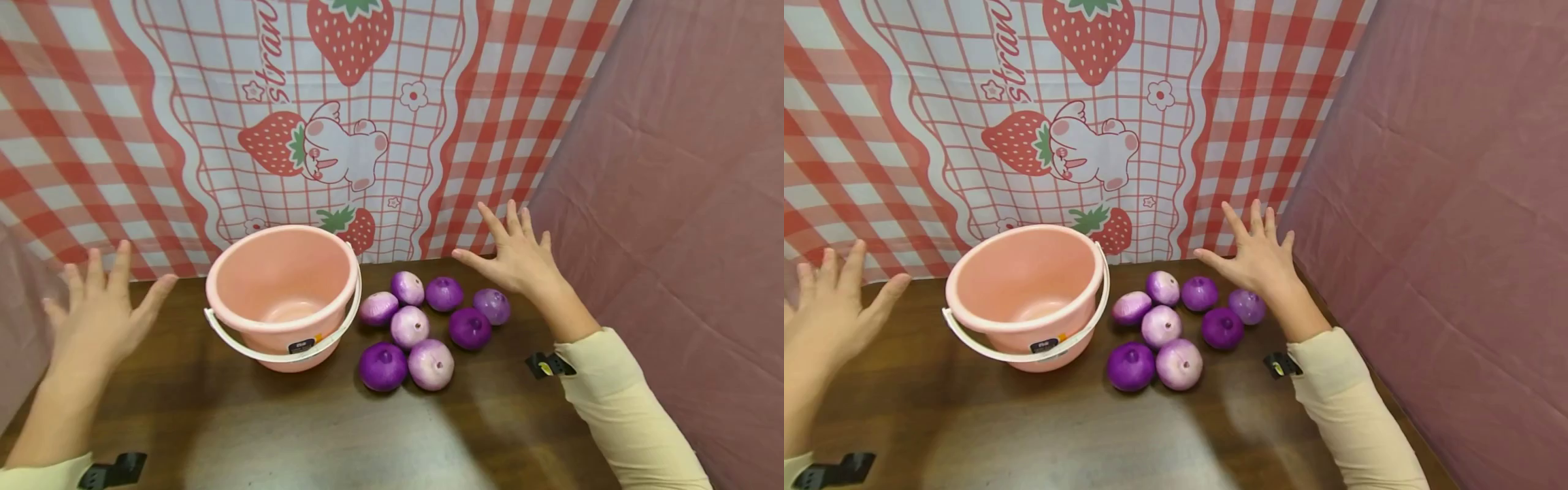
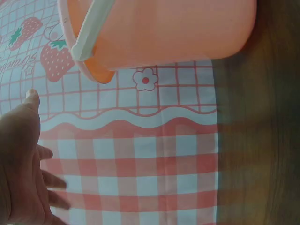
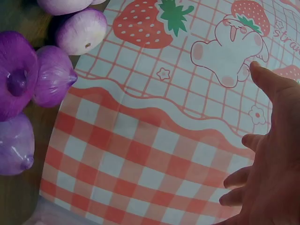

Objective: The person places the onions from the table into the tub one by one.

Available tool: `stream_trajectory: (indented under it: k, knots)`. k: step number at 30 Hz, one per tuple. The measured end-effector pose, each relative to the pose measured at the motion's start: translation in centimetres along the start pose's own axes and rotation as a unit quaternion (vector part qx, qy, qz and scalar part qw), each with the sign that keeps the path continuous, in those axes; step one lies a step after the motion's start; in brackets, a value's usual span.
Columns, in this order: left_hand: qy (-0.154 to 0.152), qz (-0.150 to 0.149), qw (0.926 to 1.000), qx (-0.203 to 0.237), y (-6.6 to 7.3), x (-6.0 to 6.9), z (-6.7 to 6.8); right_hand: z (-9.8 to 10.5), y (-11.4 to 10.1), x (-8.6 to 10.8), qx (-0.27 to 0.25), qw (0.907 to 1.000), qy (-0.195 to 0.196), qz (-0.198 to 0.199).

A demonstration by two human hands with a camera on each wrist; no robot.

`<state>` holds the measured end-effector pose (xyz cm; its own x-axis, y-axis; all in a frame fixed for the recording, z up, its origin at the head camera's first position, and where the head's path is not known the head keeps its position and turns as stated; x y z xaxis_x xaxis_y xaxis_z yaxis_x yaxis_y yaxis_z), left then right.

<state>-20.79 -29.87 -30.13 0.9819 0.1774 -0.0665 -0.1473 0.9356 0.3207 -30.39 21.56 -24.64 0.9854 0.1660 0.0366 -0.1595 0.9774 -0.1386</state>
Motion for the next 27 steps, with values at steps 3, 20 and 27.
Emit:
stream_trajectory:
  k: [3, 20, 27]
  knots:
    - [0.021, -0.010, 0.9996, 0.014, 0.2, -0.1, 0.2, 0.0, 0.1, -0.1, -0.024, 0.9997, -0.008, 0.006]
    - [0.070, -0.065, 0.9705, 0.221, 1.3, -0.4, -0.7, -1.5, 2.0, -1.5, -0.133, 0.9905, -0.012, 0.031]
    - [0.052, -0.053, 0.9660, 0.247, 1.6, -0.9, -1.9, -2.3, 2.8, -1.8, -0.147, 0.9890, -0.010, 0.020]
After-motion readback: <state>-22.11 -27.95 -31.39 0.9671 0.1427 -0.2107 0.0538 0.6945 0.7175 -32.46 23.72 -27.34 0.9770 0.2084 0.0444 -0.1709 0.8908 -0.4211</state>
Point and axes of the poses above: each hand's wrist, its own x-axis away from the middle knuckle, its own z-axis out of the back of the hand, y = z × x, the point moved 6 cm from there along -x, towards the middle knuckle, and after that the axes turned 8 degrees about -y, right-handed, at the moved point
